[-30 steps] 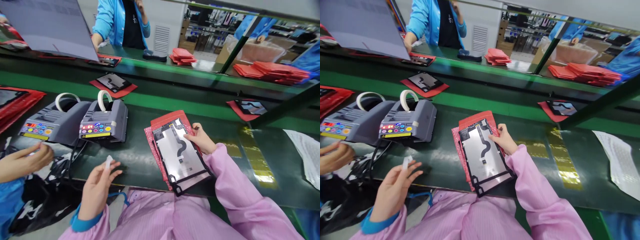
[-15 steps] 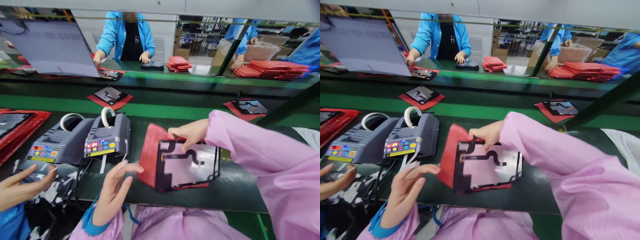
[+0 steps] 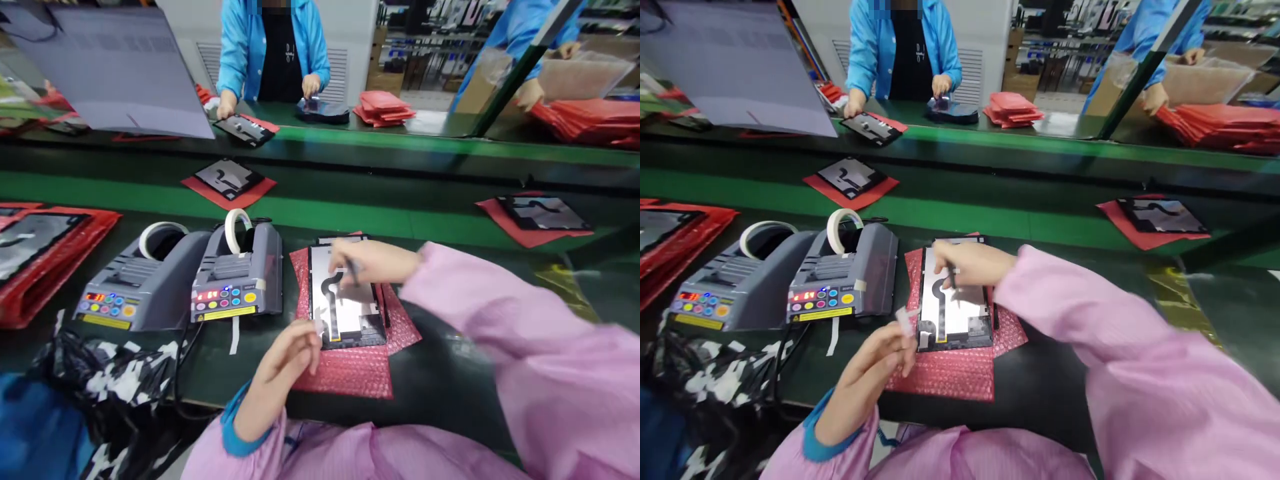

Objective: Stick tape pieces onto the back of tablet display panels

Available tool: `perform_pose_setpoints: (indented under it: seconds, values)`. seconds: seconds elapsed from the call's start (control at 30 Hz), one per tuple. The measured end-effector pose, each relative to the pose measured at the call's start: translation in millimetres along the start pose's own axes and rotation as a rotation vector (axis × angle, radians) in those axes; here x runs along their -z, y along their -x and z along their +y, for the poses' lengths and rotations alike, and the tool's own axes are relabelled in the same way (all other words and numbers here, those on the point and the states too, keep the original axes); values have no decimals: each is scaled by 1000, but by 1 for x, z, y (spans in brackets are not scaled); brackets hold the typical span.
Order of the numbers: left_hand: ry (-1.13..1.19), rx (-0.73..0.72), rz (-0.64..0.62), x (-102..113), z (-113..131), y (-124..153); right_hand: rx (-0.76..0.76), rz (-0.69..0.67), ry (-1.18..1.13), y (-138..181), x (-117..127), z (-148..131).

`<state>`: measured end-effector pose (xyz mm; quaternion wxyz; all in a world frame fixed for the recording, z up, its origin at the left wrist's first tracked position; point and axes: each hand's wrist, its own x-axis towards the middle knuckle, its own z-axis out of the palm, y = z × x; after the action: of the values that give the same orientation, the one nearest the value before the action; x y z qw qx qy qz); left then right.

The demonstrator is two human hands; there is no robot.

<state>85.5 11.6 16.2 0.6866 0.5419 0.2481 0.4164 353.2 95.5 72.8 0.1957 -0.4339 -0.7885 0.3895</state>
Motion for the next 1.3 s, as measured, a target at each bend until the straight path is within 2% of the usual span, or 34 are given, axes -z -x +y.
perform_pose_setpoints:
  seconds: [0.03, 0.1, 0.17, 0.3, 0.4, 0.5, 0.53, 0.67, 0.7, 0.83, 0.97, 1.03, 1.1, 1.17, 1.3]
  values:
    - [56, 85, -24, -1, -7, -5, -1, 93, -208, 15, 0, 2]
    - [125, 184, -51, -4, -18, -15, -36, 187, -507, 44, -9, 1]
    - [138, 231, -72, -7, -27, -20, -79, 236, -639, 61, -29, -6]
    - [168, 280, -89, -9, -32, -18, -145, 334, -530, 58, -57, -19]
    - [275, 300, -33, -10, -30, -15, -184, 453, -419, 51, -54, -15]
    - [333, 317, 16, -10, -27, -15, -272, 638, -463, 54, -49, -7]
    - [337, 319, 23, -11, -26, -16, -303, 629, -503, 56, -51, -6]
    - [336, 317, 33, -12, -25, -20, -389, 380, -763, 55, -73, -6]
    - [327, 314, 35, -13, -25, -21, -402, 360, -841, 53, -79, -6]
    - [236, 281, 43, -14, -28, -22, -451, 421, -1063, 44, -95, -2]
    - [25, 154, 64, -9, -25, -20, -563, 310, -1170, 50, -93, -1]
    - [-298, -48, 35, -5, -22, -19, -552, 270, -1172, 54, -90, -6]
    - [-686, -317, -5, -2, -18, -19, -522, 260, -1167, 58, -86, -12]
    - [-926, -505, -16, -1, -17, -19, -497, 269, -1150, 62, -83, -15]
    - [-1047, -601, 12, 1, -16, -19, -434, 279, -1116, 68, -80, -10]
